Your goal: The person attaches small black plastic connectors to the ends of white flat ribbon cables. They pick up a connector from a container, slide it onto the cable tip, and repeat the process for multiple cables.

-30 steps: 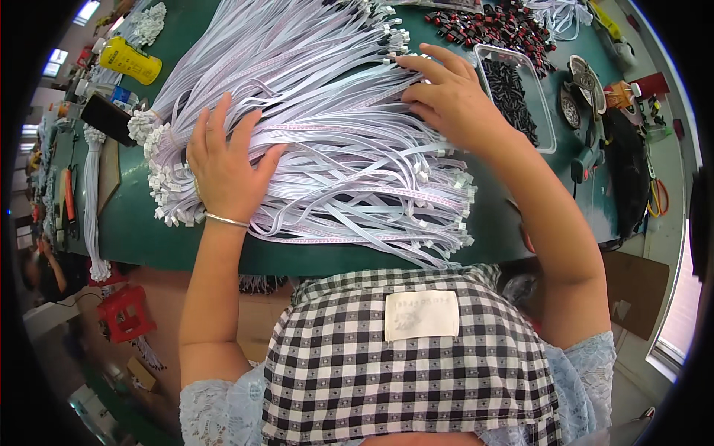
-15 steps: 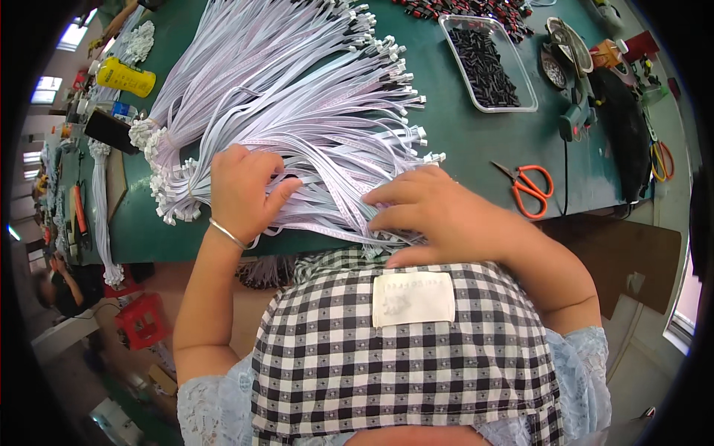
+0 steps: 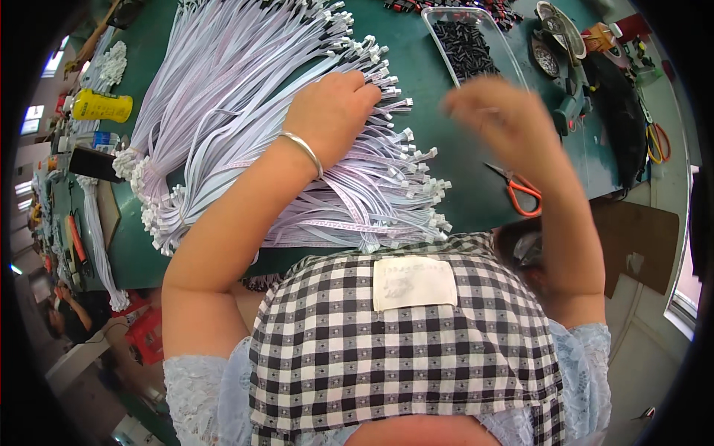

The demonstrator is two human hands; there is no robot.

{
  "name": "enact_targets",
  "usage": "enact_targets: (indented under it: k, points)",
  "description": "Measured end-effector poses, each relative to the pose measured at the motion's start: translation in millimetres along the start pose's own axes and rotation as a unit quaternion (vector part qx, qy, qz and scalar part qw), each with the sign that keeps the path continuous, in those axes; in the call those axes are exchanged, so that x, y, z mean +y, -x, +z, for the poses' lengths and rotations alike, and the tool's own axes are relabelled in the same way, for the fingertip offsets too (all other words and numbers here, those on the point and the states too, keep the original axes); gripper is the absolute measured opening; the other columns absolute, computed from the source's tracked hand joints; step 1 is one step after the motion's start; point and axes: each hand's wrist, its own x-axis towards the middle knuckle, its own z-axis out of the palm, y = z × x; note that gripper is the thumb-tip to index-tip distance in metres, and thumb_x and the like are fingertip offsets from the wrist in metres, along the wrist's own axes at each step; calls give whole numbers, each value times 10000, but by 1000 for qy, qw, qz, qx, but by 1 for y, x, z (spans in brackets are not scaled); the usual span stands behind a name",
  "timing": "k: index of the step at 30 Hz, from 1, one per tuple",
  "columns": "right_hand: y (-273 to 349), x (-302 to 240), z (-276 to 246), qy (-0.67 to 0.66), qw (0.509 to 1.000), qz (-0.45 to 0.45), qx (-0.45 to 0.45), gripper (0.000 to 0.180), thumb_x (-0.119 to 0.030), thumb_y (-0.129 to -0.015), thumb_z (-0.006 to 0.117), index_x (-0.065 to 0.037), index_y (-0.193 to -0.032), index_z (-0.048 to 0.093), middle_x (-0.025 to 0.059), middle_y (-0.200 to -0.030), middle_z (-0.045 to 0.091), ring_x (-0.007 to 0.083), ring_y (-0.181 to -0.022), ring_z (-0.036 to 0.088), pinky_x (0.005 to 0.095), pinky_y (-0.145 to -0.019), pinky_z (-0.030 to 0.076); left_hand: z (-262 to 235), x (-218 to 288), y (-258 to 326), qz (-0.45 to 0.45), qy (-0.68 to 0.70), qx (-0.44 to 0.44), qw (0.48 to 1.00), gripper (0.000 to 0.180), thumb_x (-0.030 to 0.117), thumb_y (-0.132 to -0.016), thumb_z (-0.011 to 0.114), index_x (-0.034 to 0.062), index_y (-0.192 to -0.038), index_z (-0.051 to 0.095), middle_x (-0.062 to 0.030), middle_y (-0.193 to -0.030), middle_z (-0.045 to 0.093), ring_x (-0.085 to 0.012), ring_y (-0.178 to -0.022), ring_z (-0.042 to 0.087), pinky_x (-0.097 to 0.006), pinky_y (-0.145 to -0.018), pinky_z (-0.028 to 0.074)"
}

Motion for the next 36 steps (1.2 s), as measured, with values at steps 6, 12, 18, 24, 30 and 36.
enact_targets:
  k: [6,12,18,24,30,36]
  points:
    - [-25,77,-14,380,923,-45,41,155,-121,-808,616,-47,-941,646,113,-878,634,321,-859,596,410,-752,472,3,18,11,1,24,16,1000,82,65,-722,648,82,-788,603,-69,-779,552,-271,-763,538,-382,-675,452]
    - [-21,71,-15,324,945,47,-16,138,-140,-815,604,-46,-915,618,123,-866,623,333,-849,590,425,-738,467,0,32,36,6,70,15,997,89,49,-716,643,74,-780,587,-57,-780,549,-261,-747,526,-371,-669,433]
    - [-22,68,-17,267,959,87,39,102,-105,-791,584,-48,-875,583,129,-832,602,337,-811,580,425,-707,456,-7,34,31,23,69,49,996,122,40,-724,658,72,-821,590,-54,-805,580,-257,-771,545,-364,-676,428]
    - [-9,47,-17,132,981,61,125,105,6,-731,546,-10,-834,536,87,-758,530,186,-668,525,292,-611,425,-27,43,39,-151,291,35,944,222,17,-803,622,26,-1025,624,-92,-857,642,-213,-762,613,-295,-674,478]
    - [28,-13,6,3,998,-48,-34,133,4,-661,592,-22,-788,562,114,-755,535,288,-734,559,374,-638,468,-49,48,23,-161,386,-19,908,114,6,-836,608,-5,-936,660,-71,-825,629,-145,-736,593,-250,-661,482]
    - [60,-15,45,104,984,-11,-146,140,-31,-687,587,-36,-815,530,121,-821,526,309,-773,560,409,-684,476,-24,46,41,-356,639,-108,674,131,61,-851,639,19,-973,616,8,-782,596,-42,-647,523,-176,-582,428]
